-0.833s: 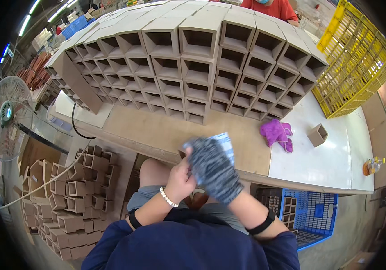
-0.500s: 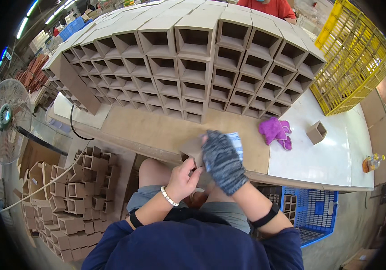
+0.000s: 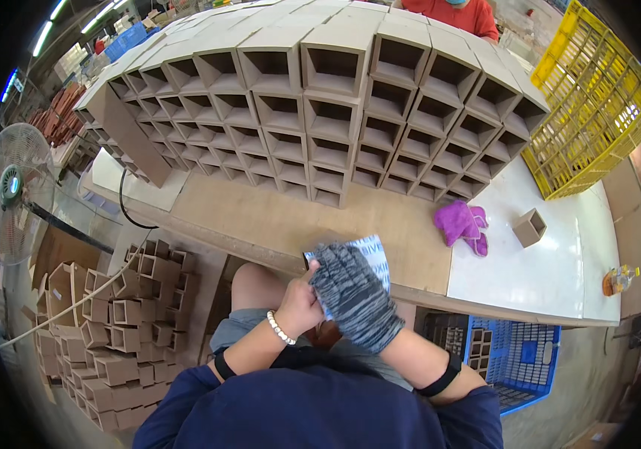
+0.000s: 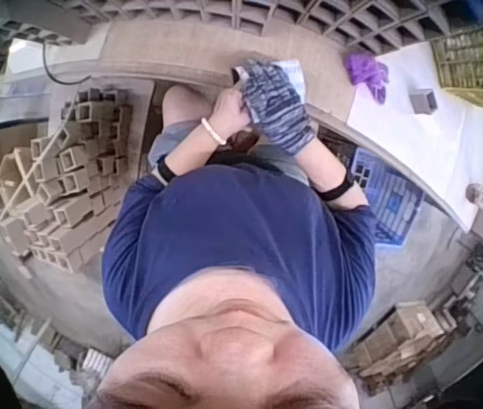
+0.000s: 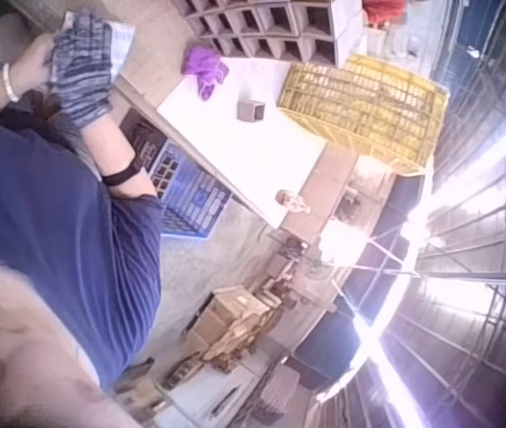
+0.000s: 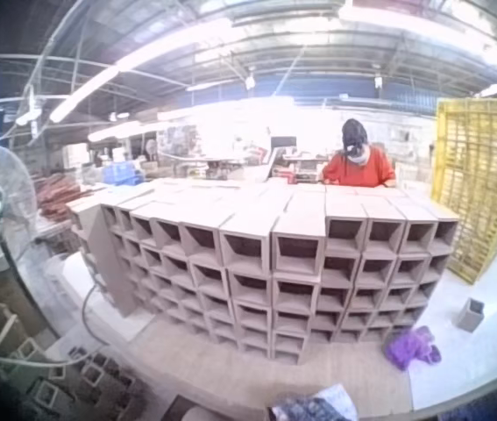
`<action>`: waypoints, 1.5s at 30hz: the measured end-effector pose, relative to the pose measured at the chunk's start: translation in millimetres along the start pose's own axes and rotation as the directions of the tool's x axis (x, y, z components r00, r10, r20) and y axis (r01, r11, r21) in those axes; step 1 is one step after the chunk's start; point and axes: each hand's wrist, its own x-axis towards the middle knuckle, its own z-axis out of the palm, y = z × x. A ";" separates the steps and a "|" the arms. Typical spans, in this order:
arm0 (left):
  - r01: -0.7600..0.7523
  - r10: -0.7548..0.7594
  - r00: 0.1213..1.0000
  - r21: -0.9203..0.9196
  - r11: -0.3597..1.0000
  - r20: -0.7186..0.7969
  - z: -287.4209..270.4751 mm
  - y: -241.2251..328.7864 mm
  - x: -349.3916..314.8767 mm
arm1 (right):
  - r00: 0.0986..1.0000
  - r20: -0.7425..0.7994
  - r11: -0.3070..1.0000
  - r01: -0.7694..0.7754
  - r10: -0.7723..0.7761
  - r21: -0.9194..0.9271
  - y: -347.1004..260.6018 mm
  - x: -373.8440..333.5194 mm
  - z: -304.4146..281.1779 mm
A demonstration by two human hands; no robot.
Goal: Polishing or sanding small wooden square-shaped frames or blocks using a sanding pad or abrasive sheet.
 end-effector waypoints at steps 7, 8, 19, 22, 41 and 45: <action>0.076 -0.068 0.997 -0.254 0.964 0.042 -4.9 1.5 7.8 | 0.973 -0.197 0.936 -0.176 0.119 -0.305 53.2 -11.1 -7.3; 0.111 -0.094 0.993 -0.288 0.951 0.072 -5.2 -2.3 4.6 | 0.993 -0.100 0.982 -0.075 0.058 -0.175 25.4 1.3 -22.8; 0.278 -0.113 0.951 -0.630 0.725 0.289 -22.9 25.8 8.4 | 0.997 -0.031 0.997 0.066 -0.067 -0.027 -6.2 9.1 -38.2; 0.231 -0.079 0.960 -0.602 0.765 0.268 -24.2 28.9 7.5 | 0.999 -0.028 0.998 -0.023 0.022 -0.062 14.0 13.0 -31.1; 0.073 -0.058 0.991 -0.119 0.990 0.124 -27.1 34.2 1.9 | 0.996 -0.081 0.994 -0.038 0.030 -0.105 14.4 3.3 -27.8; 0.005 0.001 0.999 -0.106 0.994 0.053 -23.9 37.4 0.1 | 0.998 -0.058 0.997 -0.028 0.023 -0.077 -11.0 5.3 -37.5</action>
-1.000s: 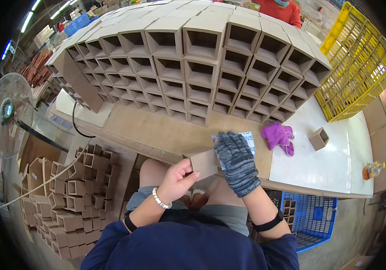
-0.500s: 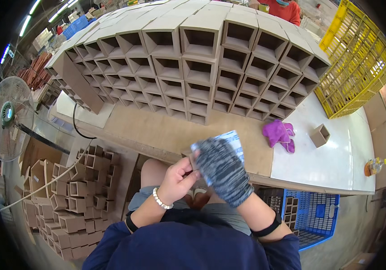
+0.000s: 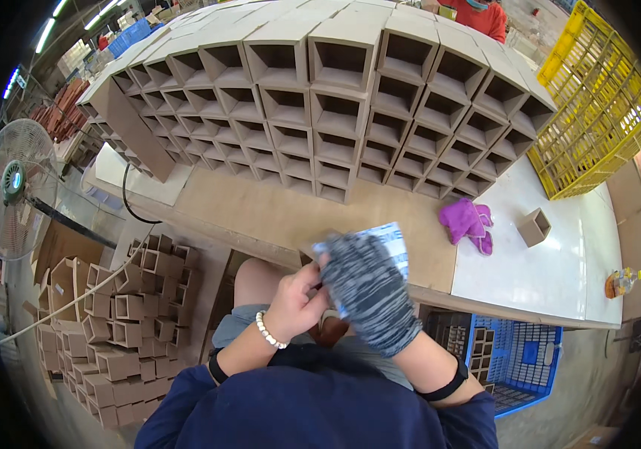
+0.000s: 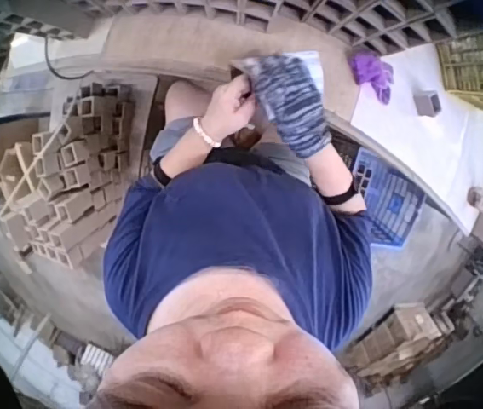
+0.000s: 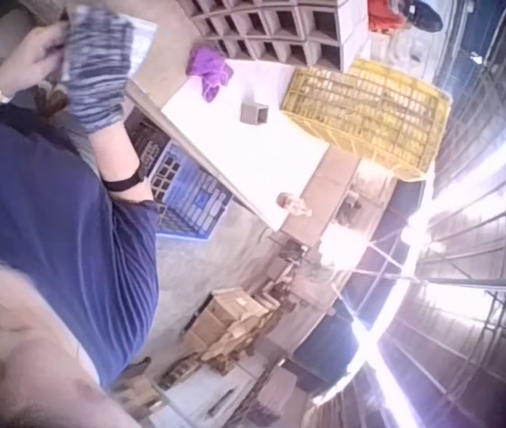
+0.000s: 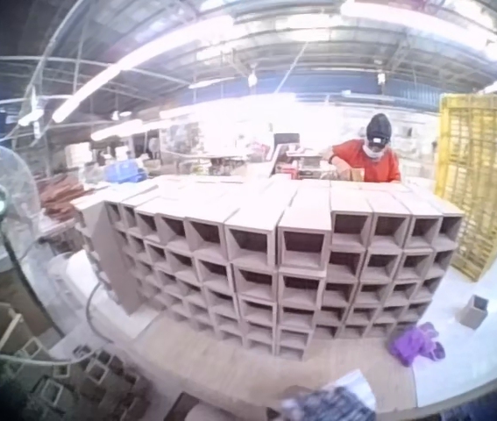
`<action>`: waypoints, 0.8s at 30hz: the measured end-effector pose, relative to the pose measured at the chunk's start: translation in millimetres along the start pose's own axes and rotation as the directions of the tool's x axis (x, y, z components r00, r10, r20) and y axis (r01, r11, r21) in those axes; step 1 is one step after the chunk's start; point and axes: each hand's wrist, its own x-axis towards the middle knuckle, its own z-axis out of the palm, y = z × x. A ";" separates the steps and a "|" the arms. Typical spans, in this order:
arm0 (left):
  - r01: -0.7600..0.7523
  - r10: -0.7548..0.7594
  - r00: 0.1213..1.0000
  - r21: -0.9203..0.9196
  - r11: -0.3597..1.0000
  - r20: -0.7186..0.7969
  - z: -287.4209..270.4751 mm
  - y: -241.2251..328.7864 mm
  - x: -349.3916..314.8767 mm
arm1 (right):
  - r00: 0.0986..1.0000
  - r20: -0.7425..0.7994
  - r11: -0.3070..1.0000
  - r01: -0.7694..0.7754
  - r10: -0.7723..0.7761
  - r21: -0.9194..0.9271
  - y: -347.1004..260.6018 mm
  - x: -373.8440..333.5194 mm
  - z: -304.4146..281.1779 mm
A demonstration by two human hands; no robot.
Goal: Polishing or sanding small wooden square-shaped frames or blocks using a sanding pad or abrasive sheet.
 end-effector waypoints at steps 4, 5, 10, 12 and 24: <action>0.021 -0.021 0.999 0.006 1.000 -0.024 -3.1 1.7 0.2 | 1.000 -0.003 1.000 0.000 0.000 0.024 15.0 -2.0 11.9; 0.080 -0.082 0.996 0.063 0.995 0.031 -5.0 4.7 -0.1 | 0.997 -0.037 0.997 -0.062 0.061 -0.040 19.6 -1.2 13.5; -0.065 0.064 0.996 -0.018 0.998 -0.065 3.0 -3.3 2.9 | 0.997 -0.012 0.996 0.080 -0.079 0.049 -7.0 3.6 -2.9; 0.024 -0.024 1.000 -0.049 0.999 0.004 -2.0 -3.9 3.4 | 0.999 -0.030 1.000 -0.009 0.009 0.018 8.4 5.1 9.9; -0.083 0.081 0.996 -0.109 0.991 -0.023 -4.2 0.9 -0.8 | 0.968 -0.080 0.969 -0.244 0.240 -0.041 63.1 -23.0 27.9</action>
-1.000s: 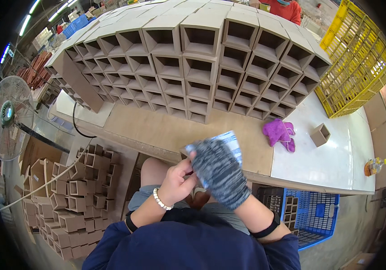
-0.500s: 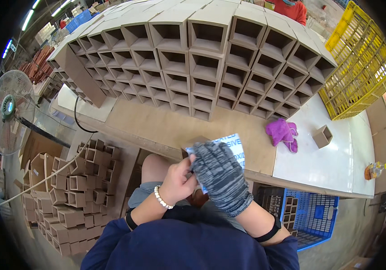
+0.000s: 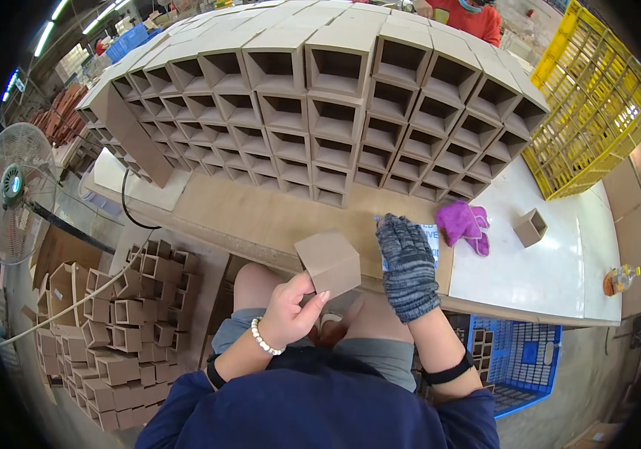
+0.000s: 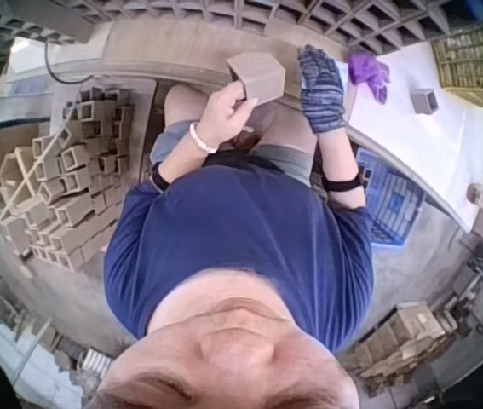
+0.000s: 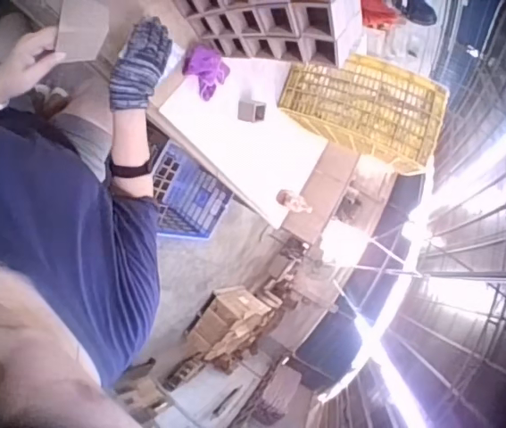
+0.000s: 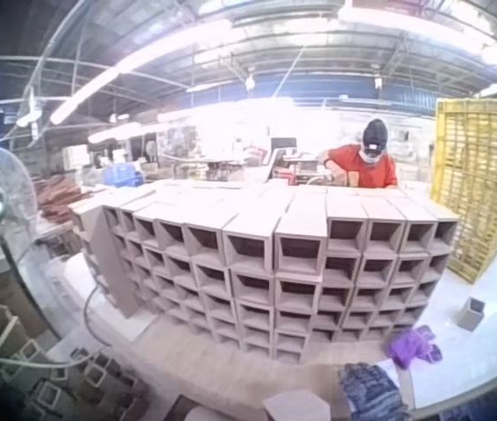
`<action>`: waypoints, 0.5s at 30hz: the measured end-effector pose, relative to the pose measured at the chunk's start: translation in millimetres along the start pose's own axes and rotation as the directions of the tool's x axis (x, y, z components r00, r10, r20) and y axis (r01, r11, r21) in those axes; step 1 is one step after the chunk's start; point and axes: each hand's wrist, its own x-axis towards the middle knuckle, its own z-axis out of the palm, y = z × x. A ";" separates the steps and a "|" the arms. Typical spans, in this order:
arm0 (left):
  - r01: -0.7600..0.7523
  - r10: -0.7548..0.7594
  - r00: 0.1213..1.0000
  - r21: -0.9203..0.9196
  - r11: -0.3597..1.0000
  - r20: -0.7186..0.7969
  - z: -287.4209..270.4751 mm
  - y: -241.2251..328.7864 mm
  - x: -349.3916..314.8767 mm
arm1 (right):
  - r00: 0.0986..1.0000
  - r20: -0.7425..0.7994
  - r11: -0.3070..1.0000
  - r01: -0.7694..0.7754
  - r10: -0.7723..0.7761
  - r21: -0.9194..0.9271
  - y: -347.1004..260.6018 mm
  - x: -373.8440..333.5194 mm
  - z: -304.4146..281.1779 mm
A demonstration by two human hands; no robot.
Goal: Polishing or sanding small wooden square-shaped frames or blocks using a sanding pad or abrasive sheet.
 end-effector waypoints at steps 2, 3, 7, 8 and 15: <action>-0.016 0.016 1.000 0.001 1.000 -0.002 -1.2 4.8 -1.8 | 1.000 -0.022 1.000 0.009 -0.009 0.010 -15.9 -0.5 -18.4; 0.037 -0.037 0.999 -0.003 0.999 0.039 -4.2 5.3 -1.3 | 0.997 -0.028 0.996 0.078 -0.077 0.040 -37.7 5.6 -31.4; -0.032 0.032 0.999 0.014 0.999 -0.005 -4.4 -2.5 -2.2 | 0.960 0.038 0.950 0.269 -0.278 0.158 -73.7 9.4 -37.5; -0.033 0.033 0.999 0.013 0.999 0.000 -5.3 -2.9 -2.6 | 0.964 0.059 0.963 0.255 -0.261 0.093 -69.7 15.0 -33.8; 0.209 -0.225 0.972 -0.673 0.710 0.065 -7.1 -8.2 -8.1 | 0.986 -0.168 0.998 -0.006 0.018 0.068 -1.2 0.0 -10.9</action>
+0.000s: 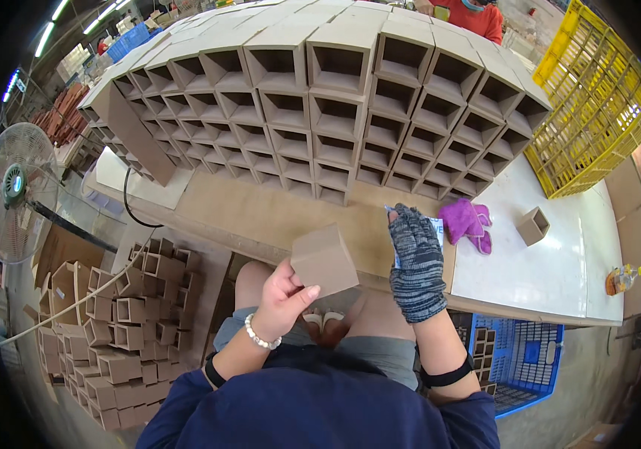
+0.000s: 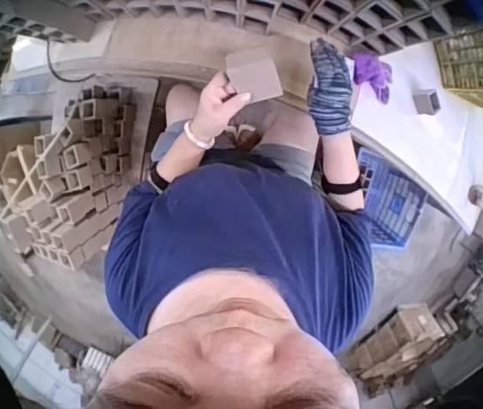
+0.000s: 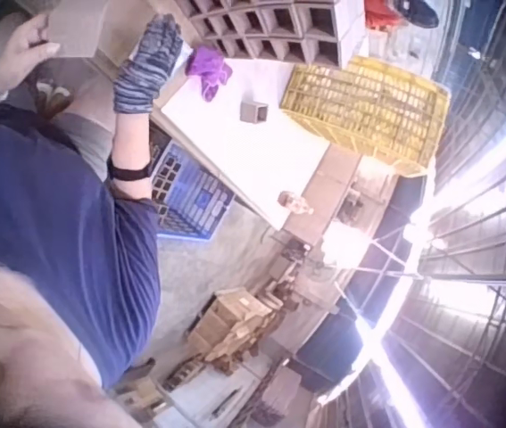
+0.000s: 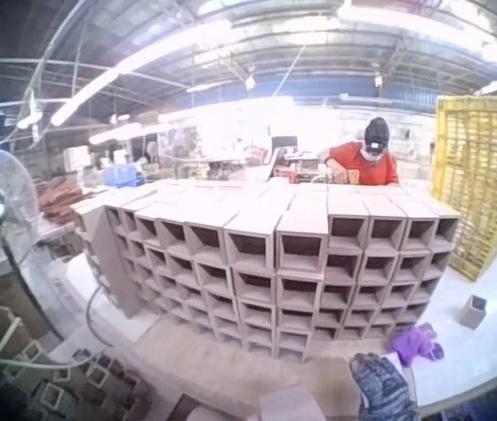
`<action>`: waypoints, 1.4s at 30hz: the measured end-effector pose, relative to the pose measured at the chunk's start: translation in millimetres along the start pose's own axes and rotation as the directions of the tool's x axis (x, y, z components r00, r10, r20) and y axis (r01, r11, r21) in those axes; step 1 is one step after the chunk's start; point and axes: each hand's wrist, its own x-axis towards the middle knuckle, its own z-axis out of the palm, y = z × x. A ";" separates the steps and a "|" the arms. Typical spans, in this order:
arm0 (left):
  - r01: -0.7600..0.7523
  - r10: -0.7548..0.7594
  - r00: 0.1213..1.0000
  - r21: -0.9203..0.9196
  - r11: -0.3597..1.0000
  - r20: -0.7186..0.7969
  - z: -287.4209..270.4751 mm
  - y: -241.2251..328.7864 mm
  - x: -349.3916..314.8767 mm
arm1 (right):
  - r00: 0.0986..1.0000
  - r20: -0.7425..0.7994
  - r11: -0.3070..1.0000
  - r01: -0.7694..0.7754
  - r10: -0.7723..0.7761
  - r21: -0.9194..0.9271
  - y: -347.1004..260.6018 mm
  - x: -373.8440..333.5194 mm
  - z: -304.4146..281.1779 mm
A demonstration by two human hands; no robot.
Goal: Polishing or sanding small wooden square-shaped frames or blocks using a sanding pad or abrasive sheet.
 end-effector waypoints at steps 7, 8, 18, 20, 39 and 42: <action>0.026 -0.131 0.988 -0.737 0.676 -0.085 7.0 12.7 11.1 | 0.998 0.015 0.994 -0.061 0.060 0.091 -10.8 -1.7 -8.1; 0.023 -0.130 0.988 -0.735 0.677 -0.088 5.2 13.2 12.2 | 0.998 0.015 0.994 -0.060 0.059 0.094 -10.8 -1.6 -8.6; 0.046 -0.111 0.993 -0.718 0.695 -0.044 -6.7 -3.5 10.9 | 0.973 -0.055 0.968 -0.216 0.224 0.124 -7.0 -1.6 -10.2; 0.047 -0.098 0.995 -0.706 0.706 -0.031 -6.7 -8.1 11.2 | 0.984 -0.095 0.985 -0.143 0.152 0.096 -24.1 6.1 -12.5; -0.048 0.058 0.998 -0.643 0.764 -0.006 8.5 1.9 12.9 | 0.977 -0.196 0.966 0.124 -0.079 0.225 -79.1 28.5 -26.3; 0.067 -0.054 0.998 -0.673 0.736 0.040 14.4 3.1 12.4 | 0.970 -0.136 0.942 0.230 -0.202 0.245 -91.5 28.1 -23.0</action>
